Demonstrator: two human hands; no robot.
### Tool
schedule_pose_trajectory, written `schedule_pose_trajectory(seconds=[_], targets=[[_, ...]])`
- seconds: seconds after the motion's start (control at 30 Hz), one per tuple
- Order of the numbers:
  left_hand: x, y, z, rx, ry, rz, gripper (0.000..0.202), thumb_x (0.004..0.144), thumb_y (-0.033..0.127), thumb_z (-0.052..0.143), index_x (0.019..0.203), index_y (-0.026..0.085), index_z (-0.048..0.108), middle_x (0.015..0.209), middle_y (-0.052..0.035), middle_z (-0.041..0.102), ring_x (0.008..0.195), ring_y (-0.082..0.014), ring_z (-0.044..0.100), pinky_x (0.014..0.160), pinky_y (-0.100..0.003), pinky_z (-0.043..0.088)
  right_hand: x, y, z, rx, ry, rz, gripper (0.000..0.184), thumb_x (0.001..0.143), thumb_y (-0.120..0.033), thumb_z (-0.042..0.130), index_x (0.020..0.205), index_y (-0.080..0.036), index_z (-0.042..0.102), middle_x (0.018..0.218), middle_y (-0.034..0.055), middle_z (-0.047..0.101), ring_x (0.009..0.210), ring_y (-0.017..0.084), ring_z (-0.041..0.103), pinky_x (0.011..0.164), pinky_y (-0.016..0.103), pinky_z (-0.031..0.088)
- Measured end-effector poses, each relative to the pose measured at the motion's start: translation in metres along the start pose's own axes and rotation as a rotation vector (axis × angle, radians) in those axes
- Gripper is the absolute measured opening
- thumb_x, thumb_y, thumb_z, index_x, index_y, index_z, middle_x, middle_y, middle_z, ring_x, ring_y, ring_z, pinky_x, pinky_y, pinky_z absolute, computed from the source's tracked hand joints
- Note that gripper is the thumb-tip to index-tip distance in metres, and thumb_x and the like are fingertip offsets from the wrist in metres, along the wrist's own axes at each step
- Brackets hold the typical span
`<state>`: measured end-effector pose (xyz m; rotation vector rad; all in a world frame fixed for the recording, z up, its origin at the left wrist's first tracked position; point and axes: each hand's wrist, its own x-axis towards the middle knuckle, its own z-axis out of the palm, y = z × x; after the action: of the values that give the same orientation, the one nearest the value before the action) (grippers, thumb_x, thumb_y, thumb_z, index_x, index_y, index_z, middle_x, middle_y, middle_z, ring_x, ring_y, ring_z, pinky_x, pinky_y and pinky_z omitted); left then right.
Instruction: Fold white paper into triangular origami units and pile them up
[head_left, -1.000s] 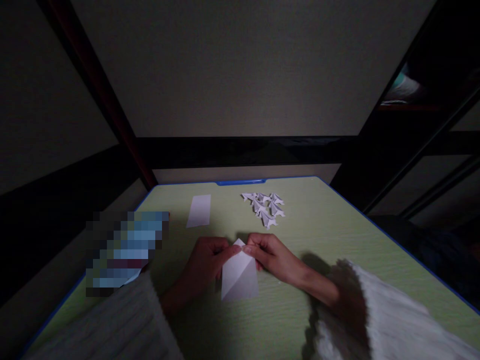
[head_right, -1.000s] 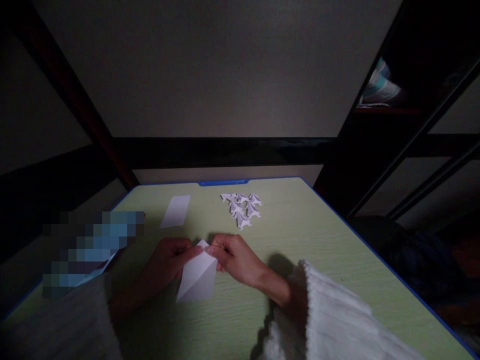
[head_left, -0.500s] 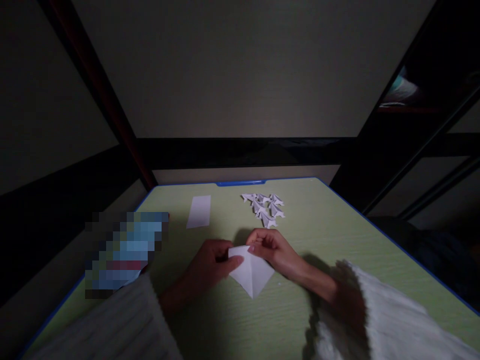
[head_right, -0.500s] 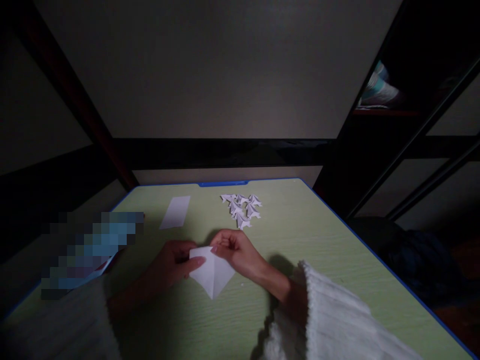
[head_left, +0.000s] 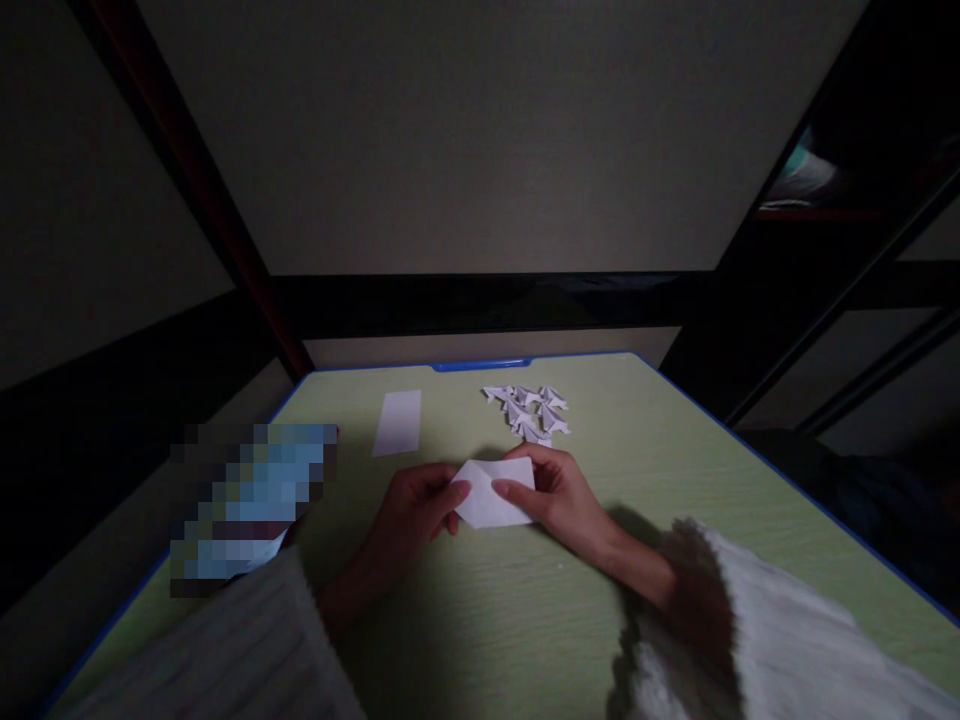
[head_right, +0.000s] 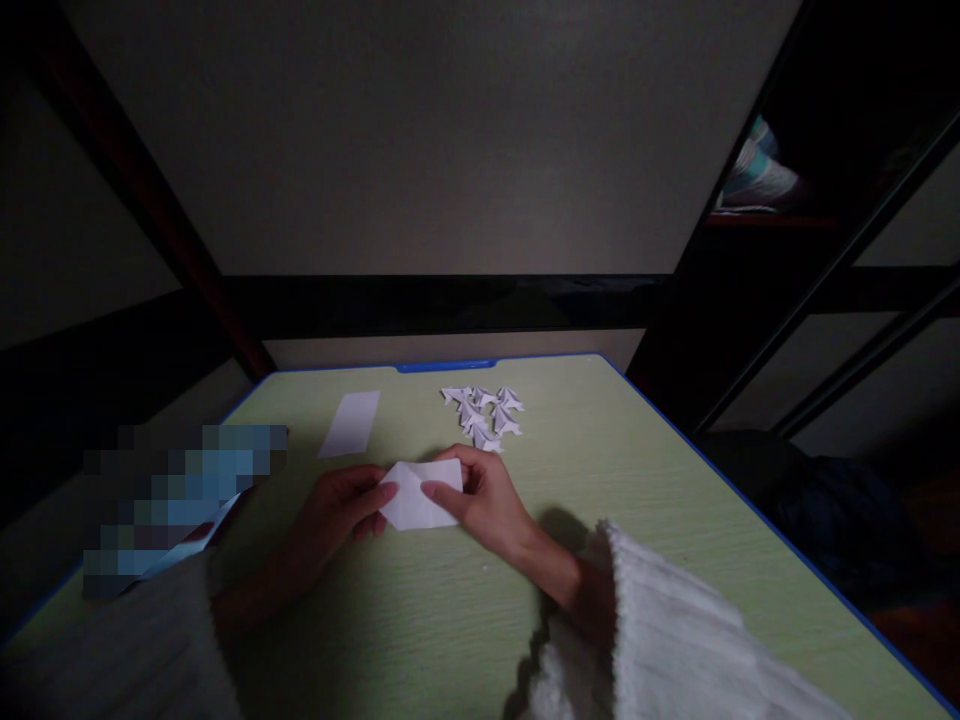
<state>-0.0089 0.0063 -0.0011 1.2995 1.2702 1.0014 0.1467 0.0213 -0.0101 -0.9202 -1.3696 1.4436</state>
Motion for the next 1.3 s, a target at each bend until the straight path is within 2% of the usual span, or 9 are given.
schedule_pose_trajectory(seconds=[0.17,0.3,0.47,0.67,0.77,0.87,0.97,1.13,1.3], targets=[[0.0023,-0.0023,0.0014,-0.108,-0.004,0.044,0.016,0.059,0.025,0.057,0.065,0.011,0.059,0.045,0.0044,0.051,0.034,-0.0047,0.039,0.032,-0.016,0.03,-0.0007,-0.0013,0.0002,0.016,-0.033,0.0,0.014,0.059,-0.02,0.064,0.066,-0.013,0.055,0.054,-0.004,0.051,0.048,0.007,0.045,0.046,0.021,0.035],[0.0002,-0.0008,0.0004,-0.192,0.023,0.054,0.026,0.058,0.02,0.059,0.082,0.012,0.062,0.049,0.0048,0.053,0.041,-0.0072,0.047,0.034,-0.016,0.037,-0.0004,-0.0042,-0.0002,0.048,-0.048,-0.069,0.012,0.059,-0.017,0.065,0.069,-0.014,0.059,0.064,-0.0014,0.055,0.055,0.009,0.049,0.05,0.021,0.038],[-0.0023,0.001,-0.0001,-0.221,0.028,0.038,0.016,0.058,0.017,0.06,0.072,0.012,0.065,0.051,0.0021,0.06,0.041,-0.008,0.05,0.036,-0.017,0.039,0.0002,-0.004,-0.0024,0.05,-0.043,-0.19,0.008,0.06,-0.011,0.062,0.065,-0.018,0.064,0.078,0.0012,0.057,0.068,0.01,0.053,0.059,0.023,0.042],[-0.0039,0.0026,0.001,-0.18,0.099,0.089,0.008,0.055,0.013,0.059,0.06,0.012,0.065,0.043,0.0036,0.056,0.036,-0.0064,0.046,0.036,-0.016,0.038,0.0033,0.0013,-0.0053,0.082,-0.016,-0.227,0.017,0.058,-0.004,0.06,0.061,-0.02,0.066,0.079,-0.0003,0.059,0.069,0.009,0.054,0.058,0.02,0.042],[-0.0051,0.0023,0.0012,-0.155,0.085,0.162,0.007,0.056,0.013,0.057,0.058,0.013,0.064,0.047,0.0036,0.057,0.039,-0.0062,0.048,0.037,-0.016,0.038,0.0038,0.0018,-0.0053,0.063,-0.013,-0.259,0.019,0.058,-0.002,0.059,0.059,-0.02,0.065,0.077,-0.0005,0.059,0.069,0.009,0.054,0.059,0.02,0.041],[-0.0058,0.0014,0.0027,-0.105,0.065,0.175,0.004,0.056,0.015,0.058,0.053,0.013,0.06,0.047,0.004,0.054,0.039,-0.0062,0.048,0.037,-0.016,0.038,0.003,0.0007,-0.0048,0.026,-0.025,-0.287,0.02,0.059,-0.001,0.057,0.057,-0.019,0.065,0.077,0.0003,0.06,0.071,0.009,0.054,0.061,0.021,0.041],[-0.005,-0.0006,0.0048,-0.056,0.068,0.14,0.005,0.056,0.015,0.06,0.053,0.013,0.057,0.045,0.0043,0.053,0.039,-0.0065,0.047,0.037,-0.015,0.038,0.0023,-0.0004,-0.004,0.035,-0.028,-0.241,0.016,0.058,-0.002,0.058,0.06,-0.017,0.064,0.076,0.0003,0.06,0.068,0.009,0.054,0.057,0.02,0.04],[-0.0026,-0.0035,0.0061,-0.082,0.096,0.091,0.012,0.055,0.016,0.062,0.066,0.013,0.058,0.053,0.0035,0.055,0.045,-0.0082,0.05,0.038,-0.015,0.039,0.0016,-0.0005,-0.0022,0.052,-0.047,-0.09,0.016,0.056,-0.004,0.062,0.067,-0.015,0.061,0.062,-0.0024,0.06,0.054,0.007,0.052,0.051,0.019,0.038],[-0.0017,-0.0062,0.0042,-0.012,0.021,0.118,0.009,0.06,0.018,0.058,0.067,0.013,0.061,0.053,0.0029,0.055,0.046,-0.0077,0.049,0.038,-0.015,0.037,0.0004,-0.0018,-0.0006,0.057,-0.086,-0.025,0.015,0.054,-0.005,0.065,0.065,-0.014,0.06,0.055,-0.0043,0.059,0.047,0.005,0.05,0.047,0.017,0.037]])
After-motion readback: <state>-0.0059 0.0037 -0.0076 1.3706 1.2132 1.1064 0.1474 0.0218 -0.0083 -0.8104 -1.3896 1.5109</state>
